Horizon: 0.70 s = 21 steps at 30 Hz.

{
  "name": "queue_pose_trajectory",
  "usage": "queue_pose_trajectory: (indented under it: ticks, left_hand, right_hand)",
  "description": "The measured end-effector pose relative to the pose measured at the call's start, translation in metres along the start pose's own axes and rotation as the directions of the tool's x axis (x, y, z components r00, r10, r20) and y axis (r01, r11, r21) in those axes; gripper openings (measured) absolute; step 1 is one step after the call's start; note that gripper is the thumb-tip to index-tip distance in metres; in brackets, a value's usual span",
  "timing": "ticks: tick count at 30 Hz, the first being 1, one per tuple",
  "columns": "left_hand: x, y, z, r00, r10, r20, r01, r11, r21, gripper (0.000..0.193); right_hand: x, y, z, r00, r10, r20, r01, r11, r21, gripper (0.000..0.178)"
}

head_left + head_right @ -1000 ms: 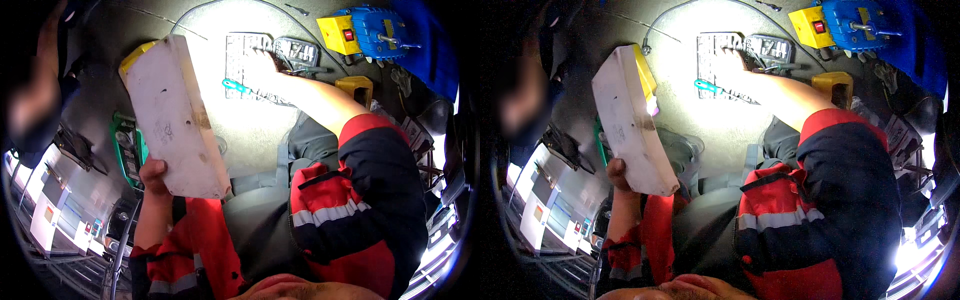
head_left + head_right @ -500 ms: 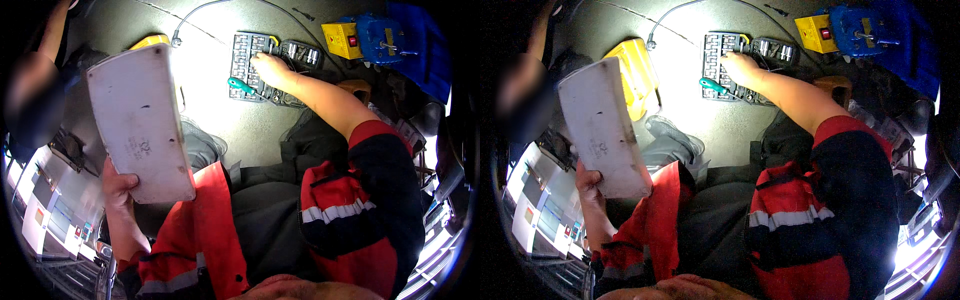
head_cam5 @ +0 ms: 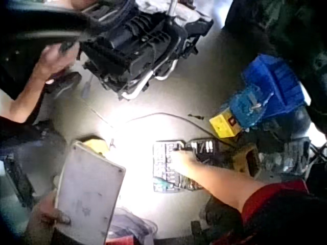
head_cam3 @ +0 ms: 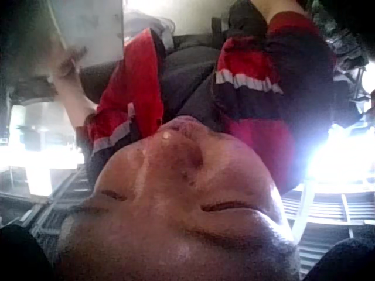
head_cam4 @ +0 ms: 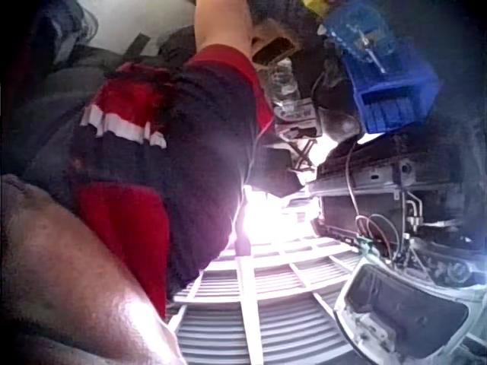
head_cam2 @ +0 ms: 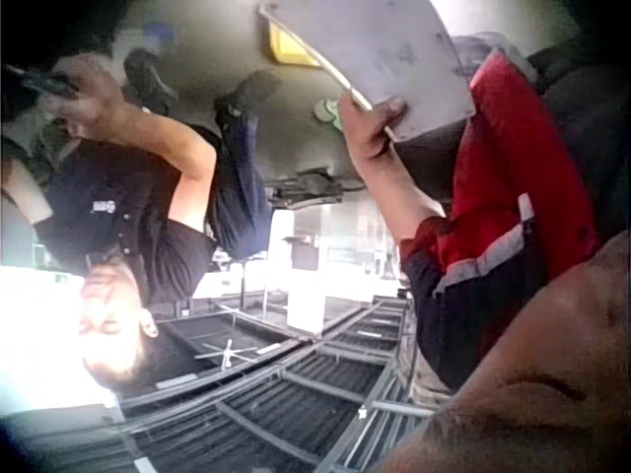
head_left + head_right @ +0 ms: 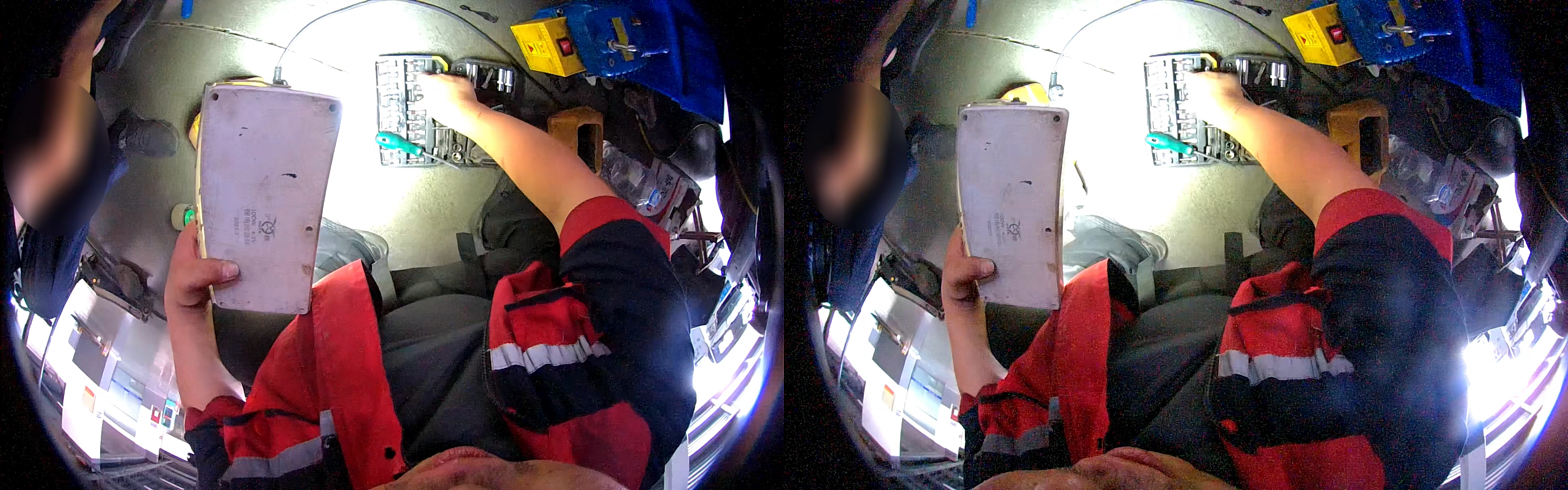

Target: The person manipulates a plastic casing component and points a light source at an auto part while a second person uses a screwdriver to adjust fastening elements on a radiator-style car component.

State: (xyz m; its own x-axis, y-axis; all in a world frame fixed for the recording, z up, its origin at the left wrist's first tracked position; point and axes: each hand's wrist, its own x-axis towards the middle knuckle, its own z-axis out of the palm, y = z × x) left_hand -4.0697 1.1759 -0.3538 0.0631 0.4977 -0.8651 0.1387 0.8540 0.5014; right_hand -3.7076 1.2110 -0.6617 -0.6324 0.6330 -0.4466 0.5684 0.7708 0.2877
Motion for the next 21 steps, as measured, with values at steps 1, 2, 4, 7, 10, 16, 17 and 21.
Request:
queue_pose_trajectory:
  ticks: [1,2,4,7,10,16,17,21]
  left_hand:
    - [0.0,0.001,-0.001,1.0,0.03,0.01,-0.03,1.0,-0.005,0.086]
    - [0.0,0.001,-0.004,0.999,0.035,0.014,-0.034,0.999,-0.008,0.086]
    - [-0.002,0.0,-0.008,0.999,0.043,0.007,-0.043,0.999,-0.022,0.087]
    - [-0.002,-0.001,-0.014,0.997,0.081,0.015,-0.081,0.996,-0.021,0.087]
    - [-0.004,-0.011,-0.021,0.992,0.117,-0.046,-0.12,0.99,-0.075,0.088]
    - [-0.002,-0.01,-0.024,0.99,0.137,-0.026,-0.139,0.987,-0.085,0.09]
    - [-0.002,-0.01,-0.024,0.991,0.133,-0.026,-0.135,0.987,-0.086,0.09]
    - [0.0,-0.007,-0.024,0.993,0.117,-0.003,-0.117,0.988,-0.102,0.091]
  right_hand:
    - [-0.002,0.006,-0.006,0.977,0.2,0.071,-0.182,0.613,0.769,0.025]
    - [0.003,0.005,-0.002,0.962,0.22,0.164,-0.247,0.435,0.866,0.026]
    - [0.02,-0.003,-0.003,0.944,0.196,0.266,-0.328,0.663,0.673,0.025]
    - [0.025,-0.007,-0.008,0.964,0.127,0.232,-0.254,0.687,0.68,0.025]
    - [0.025,-0.016,-0.038,0.956,0.255,0.144,-0.201,0.212,0.956,0.027]
    - [0.041,-0.03,-0.018,0.974,0.209,0.086,-0.168,0.413,0.895,0.028]
    - [0.041,-0.03,-0.018,0.972,0.217,0.085,-0.165,0.386,0.908,0.027]
    - [0.041,-0.029,-0.013,0.954,0.286,0.091,-0.145,0.172,0.974,0.025]
